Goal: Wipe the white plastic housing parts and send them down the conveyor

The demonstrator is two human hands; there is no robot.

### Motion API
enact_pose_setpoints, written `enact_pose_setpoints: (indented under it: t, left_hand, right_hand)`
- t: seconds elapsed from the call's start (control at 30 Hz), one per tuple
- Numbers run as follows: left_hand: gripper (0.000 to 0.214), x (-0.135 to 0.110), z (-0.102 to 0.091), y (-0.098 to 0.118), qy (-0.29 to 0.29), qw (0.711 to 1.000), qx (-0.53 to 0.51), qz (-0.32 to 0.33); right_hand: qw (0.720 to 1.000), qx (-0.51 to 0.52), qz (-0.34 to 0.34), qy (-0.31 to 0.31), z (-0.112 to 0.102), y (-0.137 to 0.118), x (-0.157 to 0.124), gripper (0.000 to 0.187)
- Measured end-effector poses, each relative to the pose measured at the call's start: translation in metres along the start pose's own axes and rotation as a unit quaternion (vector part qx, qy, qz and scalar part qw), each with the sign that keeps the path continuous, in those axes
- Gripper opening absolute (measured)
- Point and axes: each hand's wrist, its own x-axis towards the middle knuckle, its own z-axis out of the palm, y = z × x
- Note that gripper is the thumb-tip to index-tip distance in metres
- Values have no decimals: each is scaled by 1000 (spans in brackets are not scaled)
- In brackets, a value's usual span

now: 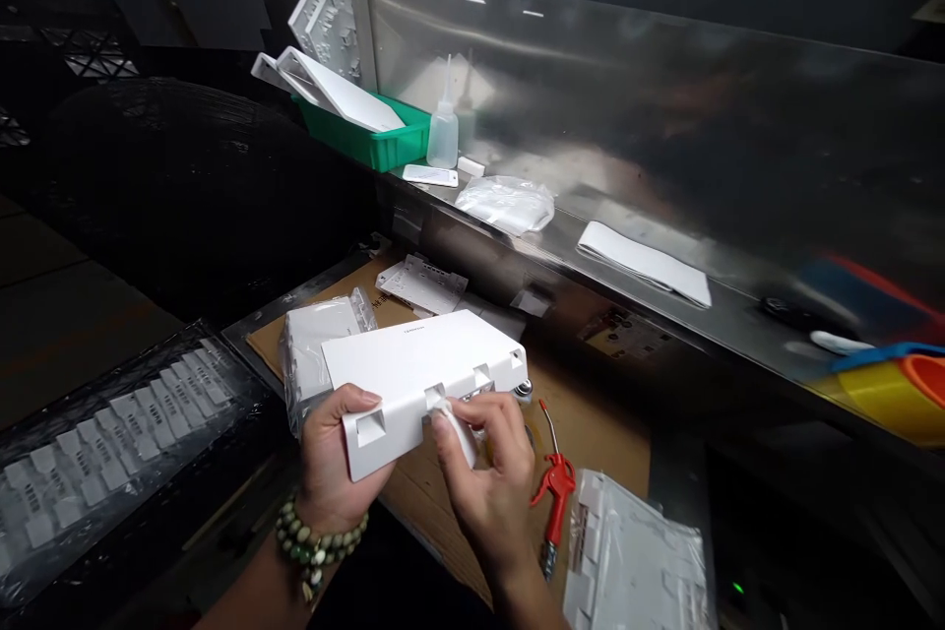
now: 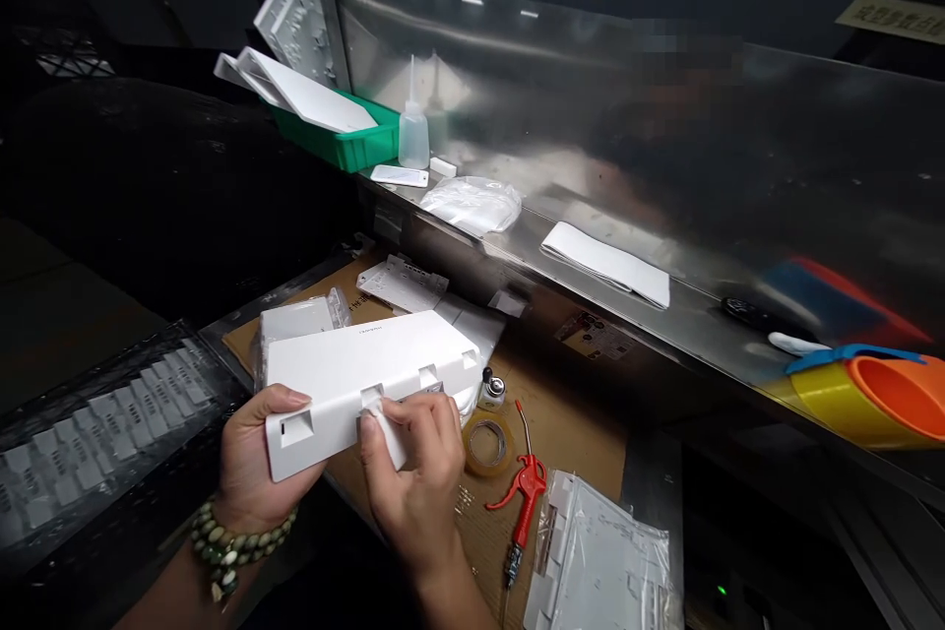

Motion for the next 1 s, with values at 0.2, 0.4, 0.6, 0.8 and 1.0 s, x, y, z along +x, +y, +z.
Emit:
enact_pose_setpoints:
  t: [0.2, 0.4, 0.6, 0.8, 1.0]
  left_hand:
    - [42, -2, 2, -6, -13, 999, 14, -41]
    - [40, -1, -1, -8, -6, 999, 13, -48]
    - [47, 2, 3, -7, -3, 998, 7, -60]
    - [51, 6, 4, 7, 49, 995, -1, -88]
    - [37, 10, 0, 15, 82, 994, -7, -70]
  right_hand:
    - [998, -52, -21, 24, 5, 4, -1, 9]
    - [998, -56, -31, 12, 2, 8, -5, 10]
    - [999, -29, -6, 25, 0, 1, -4, 9]
    - [995, 23, 46, 90, -13, 9, -6, 3]
    - [985, 25, 84, 151, -31, 25, -7, 7]
